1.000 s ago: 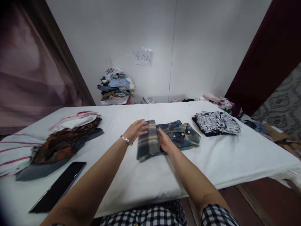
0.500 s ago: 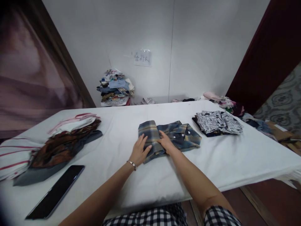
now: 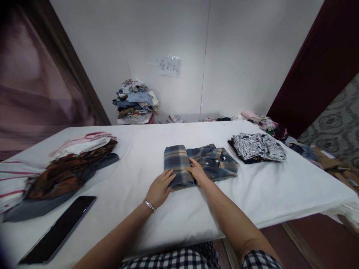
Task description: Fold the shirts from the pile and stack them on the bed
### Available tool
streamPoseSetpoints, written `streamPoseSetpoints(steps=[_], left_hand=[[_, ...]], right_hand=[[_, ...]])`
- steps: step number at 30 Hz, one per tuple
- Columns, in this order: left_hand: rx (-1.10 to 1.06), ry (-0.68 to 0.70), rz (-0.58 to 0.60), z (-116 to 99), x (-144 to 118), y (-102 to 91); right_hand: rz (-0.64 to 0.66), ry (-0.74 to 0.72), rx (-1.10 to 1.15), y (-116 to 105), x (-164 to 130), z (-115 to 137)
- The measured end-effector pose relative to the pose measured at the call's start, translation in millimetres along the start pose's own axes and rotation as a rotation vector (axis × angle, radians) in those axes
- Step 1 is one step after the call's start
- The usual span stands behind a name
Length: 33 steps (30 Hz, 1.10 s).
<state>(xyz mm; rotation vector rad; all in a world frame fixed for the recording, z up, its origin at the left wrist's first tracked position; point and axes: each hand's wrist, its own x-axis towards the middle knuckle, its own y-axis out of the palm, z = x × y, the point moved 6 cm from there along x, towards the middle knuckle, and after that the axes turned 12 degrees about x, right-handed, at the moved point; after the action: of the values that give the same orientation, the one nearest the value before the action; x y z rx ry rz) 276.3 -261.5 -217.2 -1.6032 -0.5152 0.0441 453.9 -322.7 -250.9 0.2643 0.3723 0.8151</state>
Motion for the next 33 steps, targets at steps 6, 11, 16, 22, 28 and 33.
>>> streamPoseSetpoints(steps=[6, 11, 16, 22, 28, 33], left_hand=[[0.152, 0.046, 0.051, -14, 0, 7.3], [0.191, 0.034, 0.033, -14, -2, 13.1], [0.162, 0.043, 0.002, -12, 0, 11.2], [0.018, 0.057, 0.014, -10, -4, 3.3], [-0.193, -0.151, -0.068, 9, 3, -5.6], [-0.142, -0.193, -0.090, 10, 14, -3.4]], right_hand=[[0.018, -0.095, -0.179, 3, 2, 0], [0.021, -0.525, -0.798, 26, -26, 39], [0.135, -0.648, -1.116, 51, -47, 44], [0.192, -0.423, -1.034, 31, -27, 6], [-0.017, -0.449, -0.810, 14, -5, 24], [-0.068, -0.359, -0.681, 5, 5, 29]])
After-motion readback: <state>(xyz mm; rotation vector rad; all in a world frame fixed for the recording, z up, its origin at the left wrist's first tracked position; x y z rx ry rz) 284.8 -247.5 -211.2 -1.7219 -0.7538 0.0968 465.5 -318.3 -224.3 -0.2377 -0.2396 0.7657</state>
